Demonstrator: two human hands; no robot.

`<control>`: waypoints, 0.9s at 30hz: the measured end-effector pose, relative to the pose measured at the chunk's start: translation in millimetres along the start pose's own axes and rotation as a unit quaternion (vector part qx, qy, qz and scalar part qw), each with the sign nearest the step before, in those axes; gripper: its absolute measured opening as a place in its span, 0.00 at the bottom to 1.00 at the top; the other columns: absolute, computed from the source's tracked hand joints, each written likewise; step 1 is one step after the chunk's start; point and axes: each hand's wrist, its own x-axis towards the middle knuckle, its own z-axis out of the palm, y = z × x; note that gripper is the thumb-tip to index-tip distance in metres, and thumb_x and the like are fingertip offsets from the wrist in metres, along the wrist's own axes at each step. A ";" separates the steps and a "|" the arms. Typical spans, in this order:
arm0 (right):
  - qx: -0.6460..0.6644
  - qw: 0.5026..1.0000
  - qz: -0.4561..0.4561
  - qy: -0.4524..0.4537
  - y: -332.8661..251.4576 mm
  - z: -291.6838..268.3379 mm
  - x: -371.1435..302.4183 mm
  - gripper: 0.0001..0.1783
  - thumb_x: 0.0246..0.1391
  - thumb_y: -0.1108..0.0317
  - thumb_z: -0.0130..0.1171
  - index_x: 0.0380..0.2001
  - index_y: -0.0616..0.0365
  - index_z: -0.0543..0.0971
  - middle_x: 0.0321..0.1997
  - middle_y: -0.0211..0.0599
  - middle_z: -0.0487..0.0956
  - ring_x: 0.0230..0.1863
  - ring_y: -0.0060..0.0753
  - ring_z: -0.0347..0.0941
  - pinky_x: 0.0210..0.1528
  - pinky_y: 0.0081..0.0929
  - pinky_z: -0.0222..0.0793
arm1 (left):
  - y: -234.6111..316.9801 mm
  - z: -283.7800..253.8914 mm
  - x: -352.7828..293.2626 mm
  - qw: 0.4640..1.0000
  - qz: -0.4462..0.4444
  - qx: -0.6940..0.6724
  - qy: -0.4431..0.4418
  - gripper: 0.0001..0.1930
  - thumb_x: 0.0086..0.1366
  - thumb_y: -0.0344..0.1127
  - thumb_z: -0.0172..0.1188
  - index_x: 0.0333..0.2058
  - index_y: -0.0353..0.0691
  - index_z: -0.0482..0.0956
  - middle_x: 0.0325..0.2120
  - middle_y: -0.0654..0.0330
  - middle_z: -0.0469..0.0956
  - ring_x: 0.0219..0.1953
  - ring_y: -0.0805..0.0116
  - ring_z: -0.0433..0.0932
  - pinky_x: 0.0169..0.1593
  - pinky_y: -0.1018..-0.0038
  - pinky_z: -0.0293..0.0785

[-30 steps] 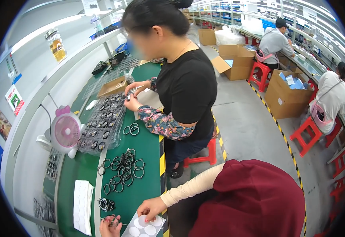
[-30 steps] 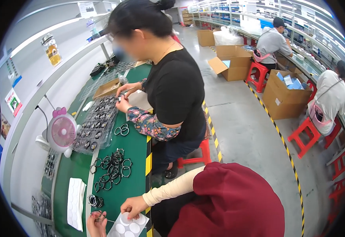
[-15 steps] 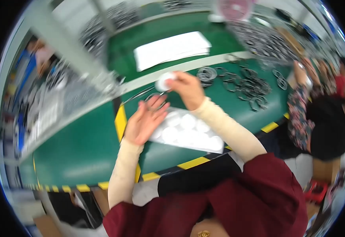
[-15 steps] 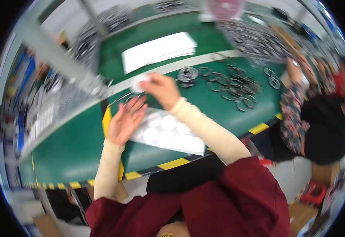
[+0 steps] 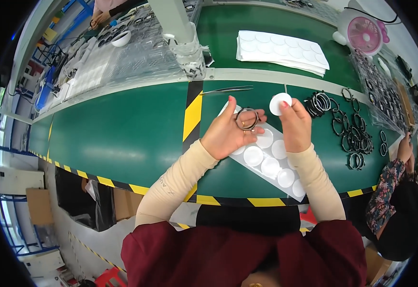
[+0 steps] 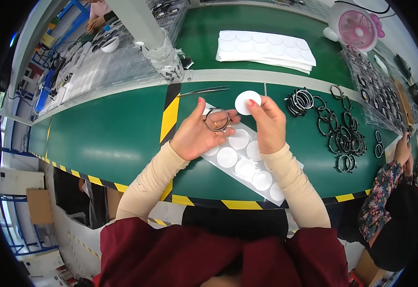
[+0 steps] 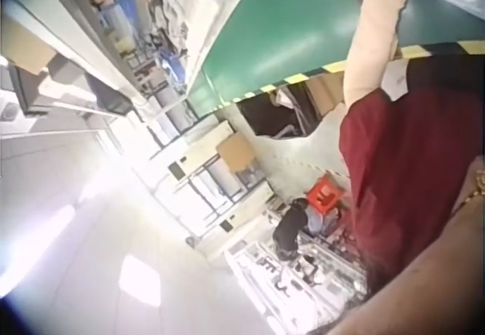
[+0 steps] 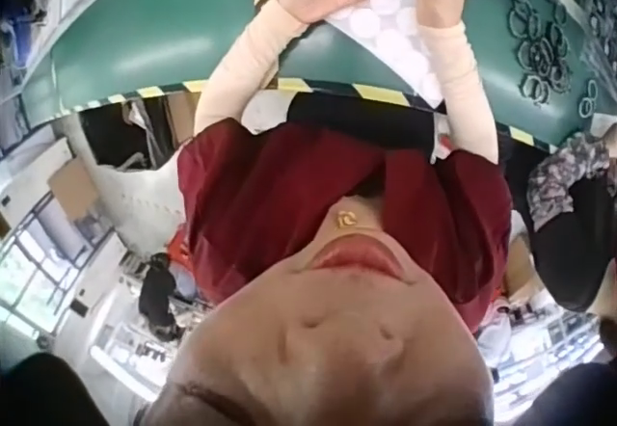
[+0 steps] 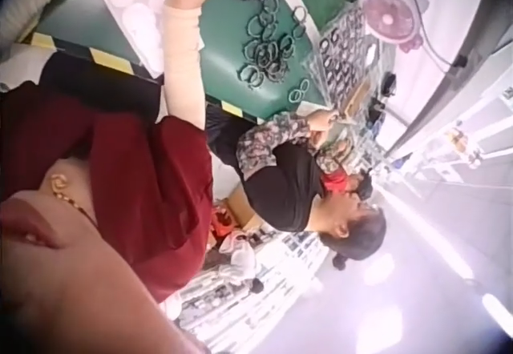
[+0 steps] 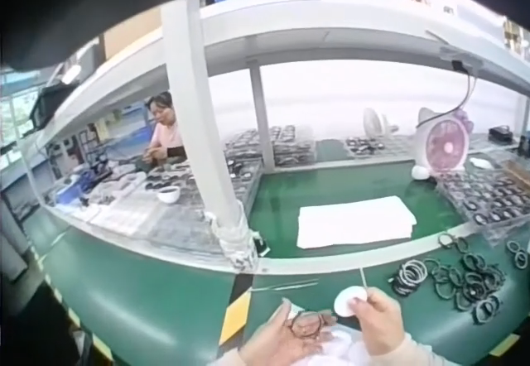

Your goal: The person assembles circular electronic components by hand, placing internal electronics and white components into a circular housing, then setting the completed components into a specialized component tray on a conveyor belt.

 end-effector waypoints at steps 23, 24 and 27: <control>-0.006 0.990 0.134 -0.037 0.9 16.4 -9.7 0.13 0.47 0.76 0.56 0.37 0.59 0.67 0.33 0.36 0.75 0.35 0.23 0.71 0.37 0.18 0.66 | -11.0 14.2 2.7 0.995 0.040 -0.042 0.084 0.18 0.65 0.45 0.43 0.42 0.35 0.65 0.39 0.56 0.71 0.44 0.65 0.72 0.52 0.61 0.68; -0.005 0.990 0.137 -0.034 1.2 17.4 -10.1 0.13 0.47 0.76 0.56 0.37 0.59 0.67 0.33 0.36 0.75 0.35 0.23 0.71 0.37 0.18 0.66 | -11.8 16.0 2.8 0.994 0.050 -0.050 0.086 0.16 0.65 0.44 0.44 0.41 0.35 0.66 0.39 0.57 0.71 0.43 0.65 0.72 0.52 0.62 0.69; -0.024 0.992 0.123 -0.022 1.8 18.5 -9.9 0.17 0.46 0.79 0.56 0.39 0.58 0.64 0.34 0.38 0.75 0.36 0.25 0.72 0.36 0.19 0.68 | -14.0 16.0 3.5 0.992 0.064 -0.054 0.097 0.15 0.64 0.43 0.45 0.41 0.36 0.66 0.39 0.57 0.71 0.42 0.66 0.72 0.52 0.62 0.69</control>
